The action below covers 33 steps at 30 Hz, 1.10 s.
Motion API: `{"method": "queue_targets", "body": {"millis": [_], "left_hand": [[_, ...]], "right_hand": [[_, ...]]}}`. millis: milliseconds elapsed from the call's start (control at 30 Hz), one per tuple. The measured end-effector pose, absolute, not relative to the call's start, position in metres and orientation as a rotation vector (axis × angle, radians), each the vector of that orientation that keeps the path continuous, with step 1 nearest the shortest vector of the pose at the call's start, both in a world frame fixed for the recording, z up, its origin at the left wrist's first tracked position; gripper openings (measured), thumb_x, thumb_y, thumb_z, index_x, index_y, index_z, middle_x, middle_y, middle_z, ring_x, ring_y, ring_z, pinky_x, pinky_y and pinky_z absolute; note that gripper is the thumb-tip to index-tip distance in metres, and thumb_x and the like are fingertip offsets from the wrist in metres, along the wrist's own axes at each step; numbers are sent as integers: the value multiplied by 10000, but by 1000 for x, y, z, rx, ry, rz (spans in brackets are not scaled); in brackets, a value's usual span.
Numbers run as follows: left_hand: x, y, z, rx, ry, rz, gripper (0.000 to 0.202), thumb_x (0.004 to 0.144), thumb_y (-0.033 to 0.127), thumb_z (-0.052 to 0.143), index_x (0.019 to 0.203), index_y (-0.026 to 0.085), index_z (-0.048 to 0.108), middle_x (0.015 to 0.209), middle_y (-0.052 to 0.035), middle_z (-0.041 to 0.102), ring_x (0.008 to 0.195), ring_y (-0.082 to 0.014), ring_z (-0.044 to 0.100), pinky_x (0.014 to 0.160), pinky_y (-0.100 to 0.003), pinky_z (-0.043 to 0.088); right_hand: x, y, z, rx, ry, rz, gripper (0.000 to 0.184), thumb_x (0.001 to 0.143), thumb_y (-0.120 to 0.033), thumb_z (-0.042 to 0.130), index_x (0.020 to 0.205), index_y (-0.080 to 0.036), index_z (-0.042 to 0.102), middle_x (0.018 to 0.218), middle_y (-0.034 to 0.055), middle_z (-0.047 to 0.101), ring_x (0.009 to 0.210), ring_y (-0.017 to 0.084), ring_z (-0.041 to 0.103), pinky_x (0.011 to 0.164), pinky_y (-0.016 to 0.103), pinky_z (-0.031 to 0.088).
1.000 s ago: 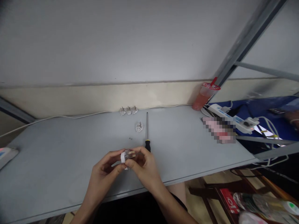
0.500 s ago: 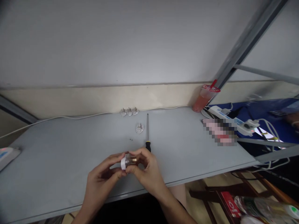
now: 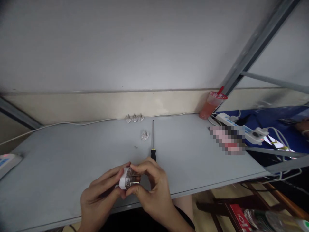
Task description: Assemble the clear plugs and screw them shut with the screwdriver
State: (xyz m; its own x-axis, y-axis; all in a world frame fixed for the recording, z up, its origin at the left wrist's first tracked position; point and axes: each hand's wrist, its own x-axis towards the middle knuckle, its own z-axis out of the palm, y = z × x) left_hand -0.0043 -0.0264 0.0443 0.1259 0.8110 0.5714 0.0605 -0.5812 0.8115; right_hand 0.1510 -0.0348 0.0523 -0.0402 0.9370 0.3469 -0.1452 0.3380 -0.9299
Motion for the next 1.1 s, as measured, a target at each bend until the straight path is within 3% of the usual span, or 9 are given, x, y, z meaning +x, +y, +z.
{"method": "queue_targets", "body": {"millis": [267,400,500,600,767,867,933,1033,1100], "left_hand": [[-3,-29,39,1760,794,1537,497,774,22,685,1157,338,679,1170,4,719,1004,-166,704,835,-237,595],[-4,-22,36,1564,721,1500,436,789,65,695,1125,341,698,1158,-3,724,1012,-181,704,826,-252,596],[-9,-11,41,1470,727,1303,370,758,95,740,1076,279,695,1120,-28,731,986,-195,713,811,-260,596],[-15,3,47,1598,774,1011,394,738,118,758,1096,230,637,1070,-41,736,962,-196,715,868,-294,568],[-21,27,39,1952,948,722,375,689,156,767,1032,210,627,947,-3,728,865,-199,699,801,-304,547],[-25,34,26,2140,968,605,448,624,254,842,1032,214,661,1071,-49,706,998,-254,645,891,-379,496],[-27,35,17,2243,955,563,488,593,331,869,1034,229,688,1172,-82,667,1092,-289,590,960,-434,443],[-30,38,8,2289,952,552,564,566,419,874,1075,249,699,1179,-93,654,1099,-300,576,967,-450,433],[-30,44,7,2263,986,613,537,623,425,840,1105,239,691,1139,-86,668,1029,-272,611,915,-406,475]], "right_hand": [[152,-38,54,-892,-1373,979,341,664,-67,758,928,-256,651,824,-29,555,782,87,550,692,202,461],[150,-37,51,-925,-1398,871,314,740,-148,721,1020,-265,640,903,-2,579,838,102,586,740,230,502],[146,-32,41,-1037,-1386,802,313,734,-238,739,1032,-243,644,908,15,588,821,109,603,695,224,534],[140,-24,30,-1239,-1430,706,266,711,-288,745,913,-170,618,829,19,584,731,108,596,574,196,527],[145,-12,16,-1353,-1613,596,267,703,-313,757,834,-147,594,698,-6,574,581,90,544,496,188,473],[171,-8,17,-1301,-1808,515,160,887,-258,543,968,-155,636,837,54,625,758,131,593,687,262,528],[192,-6,20,-1242,-1968,454,260,914,-149,429,1076,-167,631,993,94,631,969,179,573,882,365,504],[216,-4,21,-1152,-2263,407,465,856,-30,422,1222,-270,580,1295,71,549,1278,250,423,1051,504,383],[223,-3,21,-1100,-2516,324,498,854,-22,413,1256,-284,545,1397,47,475,1405,281,263,1091,566,313]]}}
